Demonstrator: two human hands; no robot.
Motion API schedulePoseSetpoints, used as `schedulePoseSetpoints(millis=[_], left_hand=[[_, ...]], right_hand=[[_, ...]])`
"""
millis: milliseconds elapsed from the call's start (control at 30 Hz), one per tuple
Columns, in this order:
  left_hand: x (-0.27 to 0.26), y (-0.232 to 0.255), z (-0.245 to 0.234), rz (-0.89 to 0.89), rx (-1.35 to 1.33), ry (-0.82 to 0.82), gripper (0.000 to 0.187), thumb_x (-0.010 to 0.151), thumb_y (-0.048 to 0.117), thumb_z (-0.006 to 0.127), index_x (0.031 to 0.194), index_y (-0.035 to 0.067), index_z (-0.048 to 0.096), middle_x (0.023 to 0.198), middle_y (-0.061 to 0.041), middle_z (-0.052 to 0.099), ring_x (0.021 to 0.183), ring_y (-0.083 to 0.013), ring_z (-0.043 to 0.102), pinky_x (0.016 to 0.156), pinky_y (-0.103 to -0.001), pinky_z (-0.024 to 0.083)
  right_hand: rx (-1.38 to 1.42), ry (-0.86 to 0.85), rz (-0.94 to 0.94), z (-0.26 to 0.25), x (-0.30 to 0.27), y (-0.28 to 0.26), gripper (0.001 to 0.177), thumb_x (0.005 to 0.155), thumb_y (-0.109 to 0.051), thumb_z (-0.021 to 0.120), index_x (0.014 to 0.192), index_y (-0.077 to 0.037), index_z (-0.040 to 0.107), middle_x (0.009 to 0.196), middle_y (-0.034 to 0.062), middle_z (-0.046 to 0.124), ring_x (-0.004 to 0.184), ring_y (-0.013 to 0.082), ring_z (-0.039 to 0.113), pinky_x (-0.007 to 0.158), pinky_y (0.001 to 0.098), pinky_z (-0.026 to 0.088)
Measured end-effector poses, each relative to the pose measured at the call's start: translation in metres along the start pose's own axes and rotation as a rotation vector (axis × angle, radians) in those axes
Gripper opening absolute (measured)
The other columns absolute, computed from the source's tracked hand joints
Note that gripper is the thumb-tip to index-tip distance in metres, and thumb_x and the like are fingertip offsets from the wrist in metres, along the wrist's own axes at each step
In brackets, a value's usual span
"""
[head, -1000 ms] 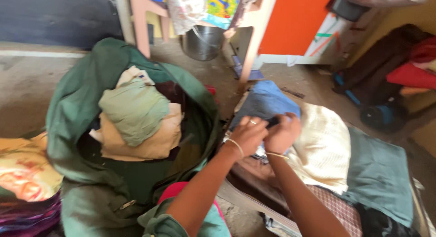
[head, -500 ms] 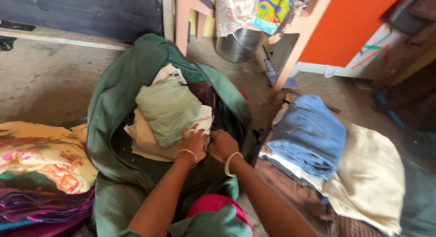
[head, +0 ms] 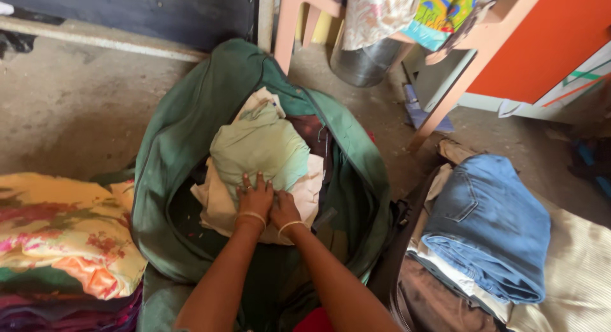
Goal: The person packs various items of clothing into a suitcase by hand, including jeans, a patterned shirt, and a light-colored top, neatly arranging them inside the luggage.
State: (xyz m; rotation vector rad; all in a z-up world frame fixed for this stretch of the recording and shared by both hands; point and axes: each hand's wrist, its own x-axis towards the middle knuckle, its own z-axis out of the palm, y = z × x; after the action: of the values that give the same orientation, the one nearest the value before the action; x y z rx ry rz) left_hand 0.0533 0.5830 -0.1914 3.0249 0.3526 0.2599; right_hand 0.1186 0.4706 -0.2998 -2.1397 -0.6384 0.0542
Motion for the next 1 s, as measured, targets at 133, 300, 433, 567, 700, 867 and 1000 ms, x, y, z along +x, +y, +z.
schedulePoseSetpoints(millis=[133,300,433,567,700,867,1000], left_hand=[[-0.002,-0.005,0.009,0.007,-0.005,-0.088,0.038,0.086,0.019,0.074,0.123,0.009,0.07,0.157,-0.012,0.047,0.141,-0.0443,0.047,0.109,-0.056,0.045],[-0.017,0.012,-0.002,-0.344,-0.765,0.182,0.027,0.084,0.014,0.074,0.109,0.006,0.079,0.117,-0.021,0.071,0.109,-0.0357,0.068,0.091,-0.041,0.051],[-0.015,0.035,-0.021,-0.373,-1.542,0.384,0.023,0.09,0.011,0.081,0.094,-0.011,0.076,0.093,-0.028,0.074,0.085,-0.0485,0.062,0.08,-0.041,0.05],[-0.017,0.051,-0.078,-0.223,-2.11,0.242,0.025,0.099,0.016,0.071,0.115,-0.003,0.075,0.105,-0.009,0.073,0.09,-0.0205,0.064,0.084,-0.034,0.052],[-0.02,0.069,-0.148,-0.027,-2.711,-0.127,0.038,0.101,0.021,0.062,0.128,-0.005,0.063,0.123,-0.015,0.071,0.11,-0.0294,0.068,0.101,-0.043,0.052],[-0.035,0.134,-0.227,0.193,-2.876,-0.346,0.051,0.101,0.031,0.054,0.142,0.0,0.055,0.142,-0.014,0.062,0.133,-0.0317,0.056,0.116,-0.05,0.039],[-0.051,0.203,-0.269,0.375,-2.837,-0.441,0.058,0.101,0.042,0.055,0.144,0.003,0.053,0.145,-0.011,0.061,0.135,-0.0317,0.053,0.117,-0.049,0.036]], right_hand=[[0.318,-0.015,0.106,-0.013,0.001,0.004,0.046,0.091,-0.019,0.061,0.132,0.001,0.061,0.127,0.0282,0.063,0.109,0.0367,0.063,0.093,0.0416,0.049],[0.622,0.134,0.71,-0.06,0.004,0.0,0.054,0.093,-0.033,0.066,0.121,0.013,0.072,0.115,0.0367,0.071,0.089,0.0403,0.069,0.066,0.0457,0.053],[1.122,0.016,0.96,-0.096,-0.036,-0.009,0.076,0.091,-0.062,0.054,0.153,-0.022,0.039,0.145,0.0215,0.054,0.117,0.0399,0.061,0.089,0.0558,0.051],[1.212,0.023,0.882,-0.15,-0.054,-0.067,0.09,0.084,-0.079,0.046,0.159,-0.033,0.03,0.155,0.0149,0.046,0.129,0.0413,0.053,0.096,0.0641,0.045],[1.222,0.138,0.81,-0.219,-0.063,-0.143,0.096,0.078,-0.084,0.046,0.159,-0.035,0.026,0.156,0.0141,0.042,0.135,0.0381,0.047,0.101,0.067,0.041],[1.549,0.133,0.199,-0.326,-0.069,-0.18,0.078,0.083,-0.06,0.066,0.143,-0.014,0.049,0.141,0.0105,0.063,0.126,0.0358,0.062,0.099,0.059,0.052],[1.275,0.567,0.259,-0.458,-0.091,-0.155,0.044,0.091,-0.035,0.067,0.125,-0.007,0.065,0.112,0.0121,0.075,0.099,0.0309,0.072,0.085,0.0509,0.058]])
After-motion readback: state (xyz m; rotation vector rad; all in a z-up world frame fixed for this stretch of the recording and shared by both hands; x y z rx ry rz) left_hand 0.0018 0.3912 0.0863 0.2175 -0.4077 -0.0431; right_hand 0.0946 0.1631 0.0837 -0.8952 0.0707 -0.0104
